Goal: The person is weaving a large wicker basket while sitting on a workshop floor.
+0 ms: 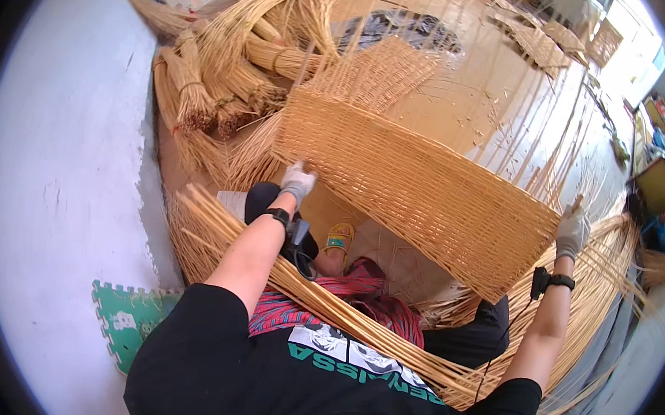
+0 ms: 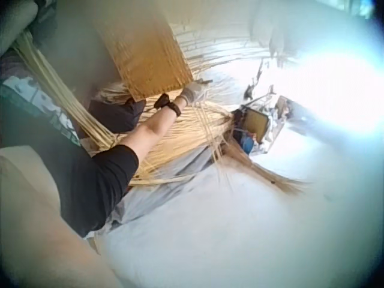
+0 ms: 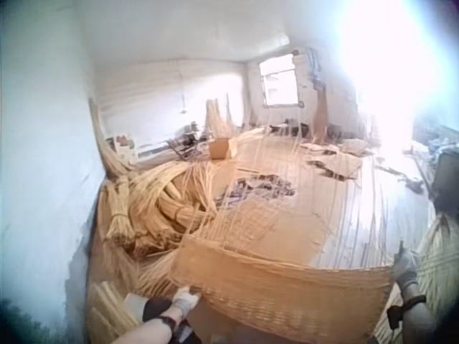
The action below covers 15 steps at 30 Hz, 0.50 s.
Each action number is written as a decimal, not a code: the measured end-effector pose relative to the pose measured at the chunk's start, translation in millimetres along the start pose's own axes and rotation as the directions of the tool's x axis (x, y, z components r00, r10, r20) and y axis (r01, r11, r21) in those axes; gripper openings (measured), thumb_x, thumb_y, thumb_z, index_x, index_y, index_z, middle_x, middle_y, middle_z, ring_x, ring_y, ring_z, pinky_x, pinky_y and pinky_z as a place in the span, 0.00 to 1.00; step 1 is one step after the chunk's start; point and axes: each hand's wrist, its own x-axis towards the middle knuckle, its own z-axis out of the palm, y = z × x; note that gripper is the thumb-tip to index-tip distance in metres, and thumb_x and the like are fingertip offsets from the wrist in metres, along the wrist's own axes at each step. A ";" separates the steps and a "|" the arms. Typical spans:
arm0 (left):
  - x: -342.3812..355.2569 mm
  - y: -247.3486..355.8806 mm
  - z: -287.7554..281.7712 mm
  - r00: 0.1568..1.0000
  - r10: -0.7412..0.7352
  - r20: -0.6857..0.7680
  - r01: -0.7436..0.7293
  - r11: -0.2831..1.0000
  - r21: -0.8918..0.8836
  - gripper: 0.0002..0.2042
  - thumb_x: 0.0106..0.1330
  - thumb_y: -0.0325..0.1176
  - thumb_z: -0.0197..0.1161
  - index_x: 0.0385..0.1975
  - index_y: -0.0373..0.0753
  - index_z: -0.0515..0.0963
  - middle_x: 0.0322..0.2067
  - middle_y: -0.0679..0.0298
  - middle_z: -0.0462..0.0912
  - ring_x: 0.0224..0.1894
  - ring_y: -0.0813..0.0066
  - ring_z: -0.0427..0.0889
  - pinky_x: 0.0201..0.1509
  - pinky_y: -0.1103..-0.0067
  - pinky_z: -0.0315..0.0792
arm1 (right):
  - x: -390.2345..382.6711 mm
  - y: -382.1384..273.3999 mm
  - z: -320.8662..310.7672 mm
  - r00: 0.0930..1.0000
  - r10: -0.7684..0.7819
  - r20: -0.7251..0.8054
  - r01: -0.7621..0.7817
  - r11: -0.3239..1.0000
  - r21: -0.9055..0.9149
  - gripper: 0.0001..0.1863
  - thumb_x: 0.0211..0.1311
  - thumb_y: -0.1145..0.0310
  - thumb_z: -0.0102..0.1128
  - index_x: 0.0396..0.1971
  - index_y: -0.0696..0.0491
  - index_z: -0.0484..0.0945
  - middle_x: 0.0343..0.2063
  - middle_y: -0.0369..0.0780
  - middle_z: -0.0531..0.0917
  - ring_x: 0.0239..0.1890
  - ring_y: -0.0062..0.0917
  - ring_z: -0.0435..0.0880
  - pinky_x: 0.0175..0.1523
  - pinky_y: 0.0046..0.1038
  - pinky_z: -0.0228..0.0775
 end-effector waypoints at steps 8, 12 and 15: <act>-27.5 41.3 -32.0 0.997 0.035 0.069 -0.024 0.988 -0.151 0.30 0.68 0.44 0.67 0.68 0.37 0.77 0.60 0.45 0.84 0.62 0.47 0.84 0.67 0.64 0.76 | 6.4 34.5 -3.2 0.995 0.059 0.076 -0.060 0.998 0.010 0.25 0.81 0.50 0.50 0.66 0.50 0.78 0.38 0.57 0.89 0.42 0.55 0.88 0.48 0.52 0.77; -5.0 23.1 -33.3 0.869 -0.139 -0.476 0.028 0.972 -0.233 0.31 0.65 0.36 0.74 0.69 0.42 0.75 0.62 0.46 0.82 0.64 0.47 0.81 0.69 0.63 0.74 | 4.6 48.8 2.9 0.992 0.006 0.125 0.000 0.999 -0.050 0.24 0.83 0.49 0.49 0.67 0.48 0.76 0.36 0.56 0.88 0.40 0.55 0.87 0.46 0.54 0.76; 12.9 20.1 -30.6 0.892 -0.285 -0.350 0.186 0.939 -0.291 0.31 0.69 0.46 0.71 0.70 0.42 0.73 0.66 0.43 0.77 0.68 0.44 0.77 0.72 0.62 0.71 | -0.3 49.4 3.8 0.996 0.014 0.086 -0.008 0.998 -0.069 0.23 0.83 0.48 0.48 0.62 0.48 0.78 0.35 0.55 0.89 0.38 0.56 0.87 0.44 0.55 0.76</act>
